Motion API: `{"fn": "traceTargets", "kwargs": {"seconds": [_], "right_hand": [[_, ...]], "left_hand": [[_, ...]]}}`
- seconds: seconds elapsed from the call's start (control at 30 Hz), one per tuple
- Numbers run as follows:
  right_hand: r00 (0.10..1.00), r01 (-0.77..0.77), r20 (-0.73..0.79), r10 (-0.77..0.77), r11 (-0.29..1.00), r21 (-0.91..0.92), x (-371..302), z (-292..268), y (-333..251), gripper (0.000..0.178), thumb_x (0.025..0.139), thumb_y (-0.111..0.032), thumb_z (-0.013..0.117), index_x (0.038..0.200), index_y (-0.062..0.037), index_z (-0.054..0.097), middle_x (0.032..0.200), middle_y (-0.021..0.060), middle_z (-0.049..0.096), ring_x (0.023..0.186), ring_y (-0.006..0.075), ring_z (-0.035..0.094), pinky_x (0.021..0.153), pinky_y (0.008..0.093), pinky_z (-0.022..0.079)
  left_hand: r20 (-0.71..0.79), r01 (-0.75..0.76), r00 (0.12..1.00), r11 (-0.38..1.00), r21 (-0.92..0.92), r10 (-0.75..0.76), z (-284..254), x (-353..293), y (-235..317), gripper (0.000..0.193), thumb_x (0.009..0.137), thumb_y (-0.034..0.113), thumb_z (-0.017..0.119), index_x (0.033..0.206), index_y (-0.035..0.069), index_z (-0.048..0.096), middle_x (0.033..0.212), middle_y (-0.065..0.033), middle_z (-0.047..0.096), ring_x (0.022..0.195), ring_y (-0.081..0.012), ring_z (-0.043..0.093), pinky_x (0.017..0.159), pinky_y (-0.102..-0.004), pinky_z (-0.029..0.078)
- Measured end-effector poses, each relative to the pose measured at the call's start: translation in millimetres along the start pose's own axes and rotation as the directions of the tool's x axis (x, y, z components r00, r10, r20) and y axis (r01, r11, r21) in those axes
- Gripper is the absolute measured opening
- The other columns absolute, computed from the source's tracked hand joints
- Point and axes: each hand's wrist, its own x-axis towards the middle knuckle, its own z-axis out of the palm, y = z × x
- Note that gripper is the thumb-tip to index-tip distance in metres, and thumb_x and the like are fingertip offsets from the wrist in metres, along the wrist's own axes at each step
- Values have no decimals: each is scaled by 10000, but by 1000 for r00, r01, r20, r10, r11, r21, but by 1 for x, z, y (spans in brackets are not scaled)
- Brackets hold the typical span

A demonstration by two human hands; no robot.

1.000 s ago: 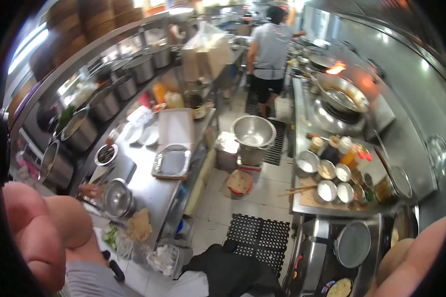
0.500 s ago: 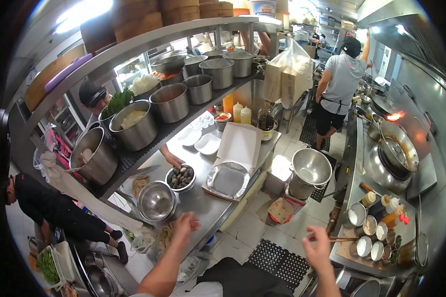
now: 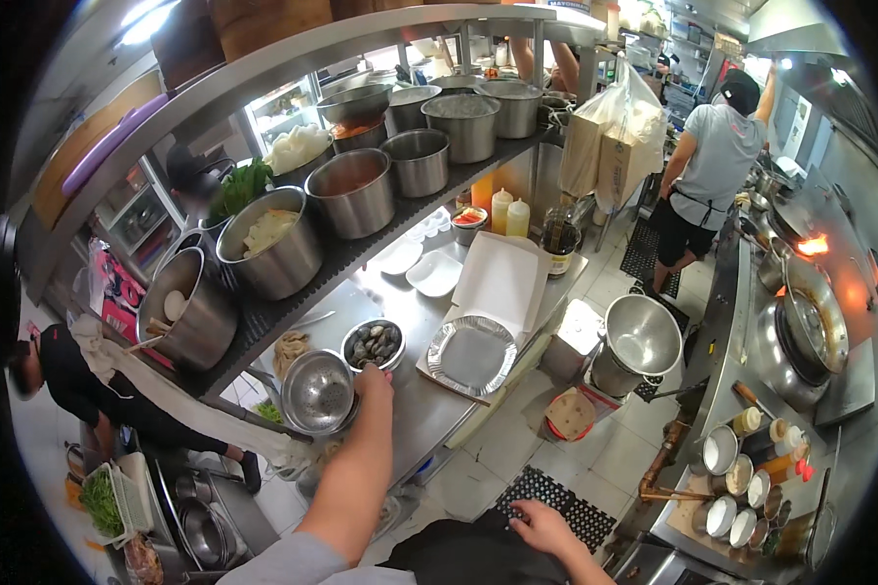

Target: The person prepares a dish by gathering ingredients like chopped greens and clams from containers, mixing them in a bowl with seasoning, and then cooking the mixture in a pan on a gas stove, occasionally using chopsticks to adjust the food while it fries.

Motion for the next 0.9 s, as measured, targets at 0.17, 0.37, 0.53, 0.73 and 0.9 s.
{"fn": "traceTargets", "kwargs": {"seconds": [0.17,0.37,0.53,0.73,0.9], "right_hand": [[997,18,75,-19,1000,21,21,-2,14,364,835,-254,621,1133,-48,599,1011,157,637,848,270,645,791,372,504],[994,35,101,-35,999,-3,56,-21,15,360,847,-255,592,1134,-39,600,1012,161,636,894,298,633,796,375,505],[992,87,86,-91,995,41,98,-31,-3,354,849,-243,610,1144,-49,603,1016,154,634,883,279,633,787,365,503],[905,370,-213,-368,928,-31,157,-95,-100,314,819,-187,637,1095,-38,614,1024,160,635,931,308,619,797,378,497],[530,617,-581,-618,751,-236,221,-194,-241,199,818,-118,633,993,-24,637,938,151,638,821,292,623,749,367,489]], "left_hand": [[-24,-22,1000,999,-45,21,15,-26,16,311,851,65,483,1086,-138,504,1083,-225,576,798,-273,650,562,-338,597],[337,4,938,972,-235,78,-21,-16,39,236,827,44,497,1007,-110,505,978,-177,578,790,-241,634,633,-332,608],[525,-85,830,973,-215,189,-64,-45,75,96,808,24,489,863,-46,523,851,-138,573,698,-224,607,625,-342,599],[563,-194,815,980,39,139,-153,-69,50,74,791,60,518,811,-9,501,768,-76,519,624,-178,537,603,-358,574],[518,-132,856,973,189,16,-198,-66,-23,62,762,48,523,777,15,574,700,-49,569,564,-182,542,545,-318,481]]}}
